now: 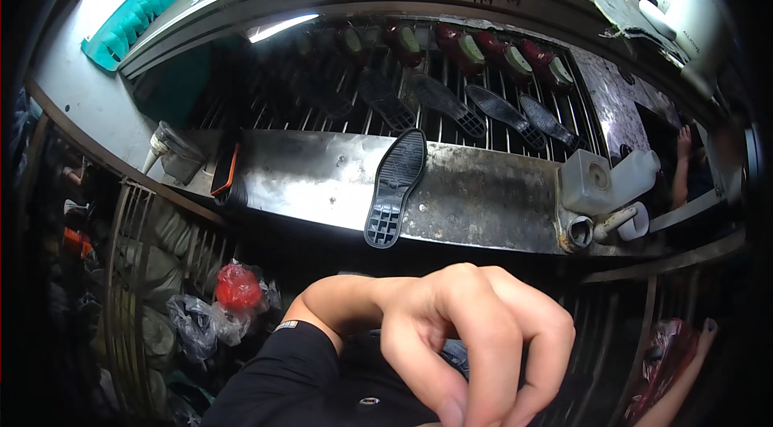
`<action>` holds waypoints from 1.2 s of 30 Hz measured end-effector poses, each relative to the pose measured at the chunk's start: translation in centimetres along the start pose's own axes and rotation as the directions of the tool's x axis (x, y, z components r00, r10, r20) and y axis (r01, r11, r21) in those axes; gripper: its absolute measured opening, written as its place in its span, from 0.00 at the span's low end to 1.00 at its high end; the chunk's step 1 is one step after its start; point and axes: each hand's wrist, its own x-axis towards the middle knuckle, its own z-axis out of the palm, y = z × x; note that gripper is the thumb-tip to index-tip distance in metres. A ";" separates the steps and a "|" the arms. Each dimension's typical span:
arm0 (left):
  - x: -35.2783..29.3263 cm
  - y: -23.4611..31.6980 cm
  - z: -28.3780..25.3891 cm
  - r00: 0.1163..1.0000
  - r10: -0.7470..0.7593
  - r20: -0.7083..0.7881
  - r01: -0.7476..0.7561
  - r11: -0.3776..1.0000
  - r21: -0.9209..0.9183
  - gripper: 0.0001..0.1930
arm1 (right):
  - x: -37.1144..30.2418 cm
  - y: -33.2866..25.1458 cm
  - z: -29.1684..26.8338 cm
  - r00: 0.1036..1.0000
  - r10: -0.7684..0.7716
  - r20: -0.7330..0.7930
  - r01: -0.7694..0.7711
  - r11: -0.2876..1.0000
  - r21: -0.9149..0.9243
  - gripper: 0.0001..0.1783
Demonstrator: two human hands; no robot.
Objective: The person is applying glue to the bottom of various shoe soles using a brush.
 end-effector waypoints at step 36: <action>-28.9 3.1 -24.2 0.216 0.348 -0.912 0.932 0.204 0.299 0.19 | -6.1 -1.7 -3.8 0.993 0.104 -0.060 -0.103 0.994 0.029 0.23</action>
